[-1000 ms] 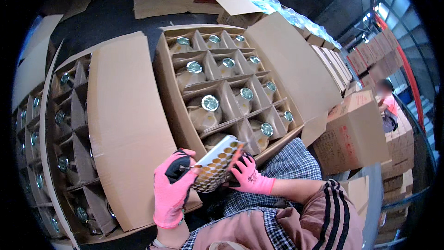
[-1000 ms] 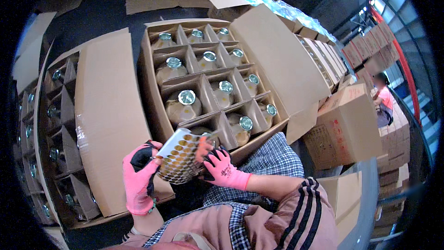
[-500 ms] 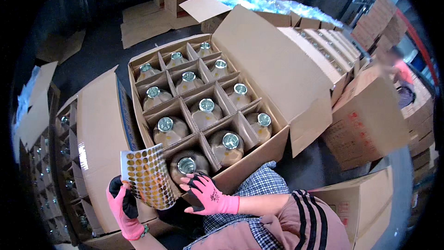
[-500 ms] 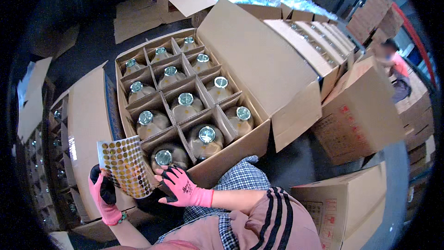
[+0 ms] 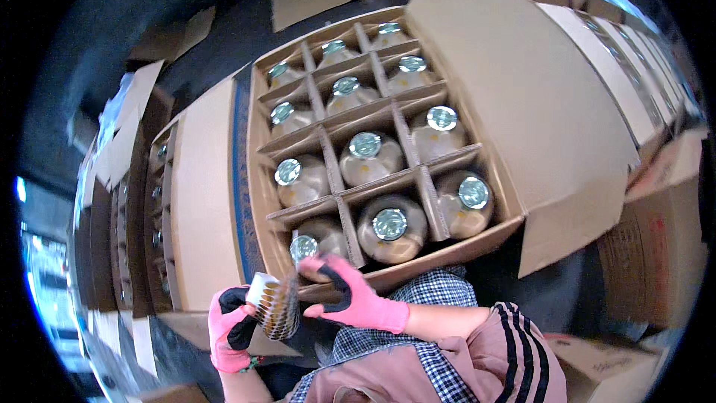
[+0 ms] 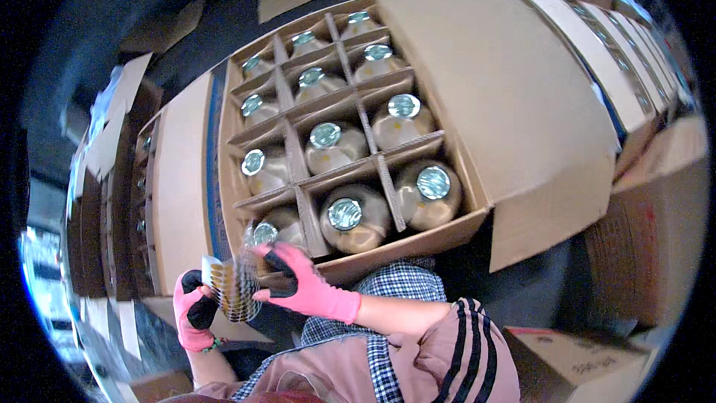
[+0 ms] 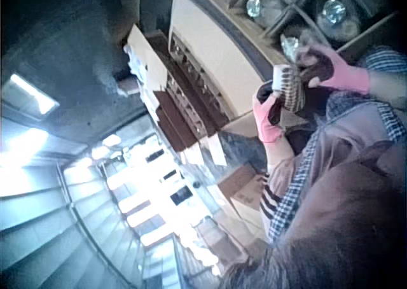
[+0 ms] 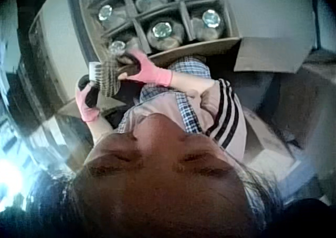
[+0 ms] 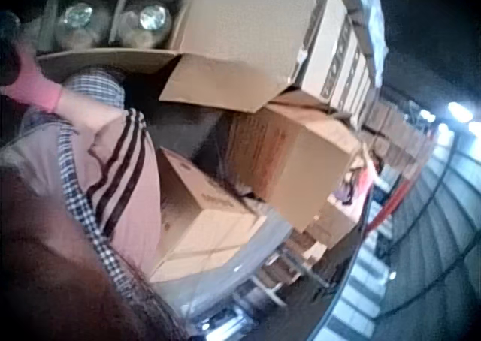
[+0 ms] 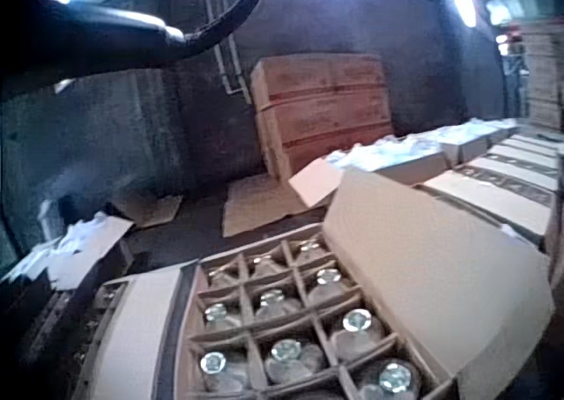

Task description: The person applies round gold stickers to the tops of glass jars arranged in cardboard boxes. They peel stickers from a sheet and press them onto the jar lids one by one, moving between multiple boxes in a warehouse setting.

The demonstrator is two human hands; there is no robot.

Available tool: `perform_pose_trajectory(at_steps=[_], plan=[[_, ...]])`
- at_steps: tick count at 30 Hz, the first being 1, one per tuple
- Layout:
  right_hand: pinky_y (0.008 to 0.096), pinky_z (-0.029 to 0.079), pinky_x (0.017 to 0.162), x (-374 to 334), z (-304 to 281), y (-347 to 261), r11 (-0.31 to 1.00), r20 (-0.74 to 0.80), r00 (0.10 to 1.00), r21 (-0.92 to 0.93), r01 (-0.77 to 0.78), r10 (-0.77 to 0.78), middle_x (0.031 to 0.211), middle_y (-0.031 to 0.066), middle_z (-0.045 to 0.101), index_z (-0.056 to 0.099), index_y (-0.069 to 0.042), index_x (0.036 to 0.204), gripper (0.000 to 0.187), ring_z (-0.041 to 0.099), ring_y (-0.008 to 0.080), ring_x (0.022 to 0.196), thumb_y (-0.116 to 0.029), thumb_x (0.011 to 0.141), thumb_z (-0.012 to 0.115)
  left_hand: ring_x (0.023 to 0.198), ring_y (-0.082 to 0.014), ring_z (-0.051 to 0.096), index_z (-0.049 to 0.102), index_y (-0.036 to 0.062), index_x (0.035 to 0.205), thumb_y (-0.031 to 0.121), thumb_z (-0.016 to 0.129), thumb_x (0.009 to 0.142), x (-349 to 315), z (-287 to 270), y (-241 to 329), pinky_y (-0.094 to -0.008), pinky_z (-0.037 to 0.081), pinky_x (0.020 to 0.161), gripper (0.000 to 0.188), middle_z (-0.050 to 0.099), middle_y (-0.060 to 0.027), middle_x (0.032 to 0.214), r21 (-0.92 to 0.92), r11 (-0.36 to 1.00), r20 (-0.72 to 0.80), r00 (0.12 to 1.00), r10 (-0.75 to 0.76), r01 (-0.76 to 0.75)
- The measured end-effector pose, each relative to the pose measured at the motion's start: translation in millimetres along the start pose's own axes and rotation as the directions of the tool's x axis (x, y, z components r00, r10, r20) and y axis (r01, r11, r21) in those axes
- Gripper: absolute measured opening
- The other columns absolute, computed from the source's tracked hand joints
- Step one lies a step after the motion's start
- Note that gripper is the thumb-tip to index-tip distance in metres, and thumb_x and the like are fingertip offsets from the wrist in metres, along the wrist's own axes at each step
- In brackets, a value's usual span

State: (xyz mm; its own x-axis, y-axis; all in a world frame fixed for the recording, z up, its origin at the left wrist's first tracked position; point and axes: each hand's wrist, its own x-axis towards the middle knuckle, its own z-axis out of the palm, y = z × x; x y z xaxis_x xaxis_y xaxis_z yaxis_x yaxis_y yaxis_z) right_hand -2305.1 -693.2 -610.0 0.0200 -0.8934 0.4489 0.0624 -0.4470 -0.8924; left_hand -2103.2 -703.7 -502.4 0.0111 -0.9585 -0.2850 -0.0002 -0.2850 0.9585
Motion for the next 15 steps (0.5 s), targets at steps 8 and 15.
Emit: perform_pose_trajectory(at_steps=[8,15], plan=[[0.0423,0.037,0.093,18.1,-11.3,-7.5,0.986,0.353,0.925,-0.041,0.164,-0.139,0.107,0.0153,0.057,0.056,-0.003,0.106,0.054,0.049,0.0324,0.108,-0.030,0.064,0.077,0.083,-0.0154,0.056,0.060,-0.0033,0.078,0.012,0.070,0.065,-32.1,2.2,42.6,-0.0265,0.043,0.076,0.023,0.062,-0.0107,0.088,0.367,0.915,0.229,0.938,-0.262,0.166],[0.0386,0.042,0.084,20.4,-3.0,-12.0,0.976,0.536,0.844,0.198,-0.093,-0.028,0.086,0.0046,0.062,0.062,-0.006,0.080,0.014,0.055,0.0272,0.098,-0.011,0.069,0.069,0.094,-0.0158,0.055,0.057,-0.0051,0.095,0.023,0.058,0.080,1.5,-105.6,9.8,-0.0280,0.039,0.087,0.032,0.061,-0.0080,0.094,0.524,0.849,-0.174,0.967,0.185,-0.068]])
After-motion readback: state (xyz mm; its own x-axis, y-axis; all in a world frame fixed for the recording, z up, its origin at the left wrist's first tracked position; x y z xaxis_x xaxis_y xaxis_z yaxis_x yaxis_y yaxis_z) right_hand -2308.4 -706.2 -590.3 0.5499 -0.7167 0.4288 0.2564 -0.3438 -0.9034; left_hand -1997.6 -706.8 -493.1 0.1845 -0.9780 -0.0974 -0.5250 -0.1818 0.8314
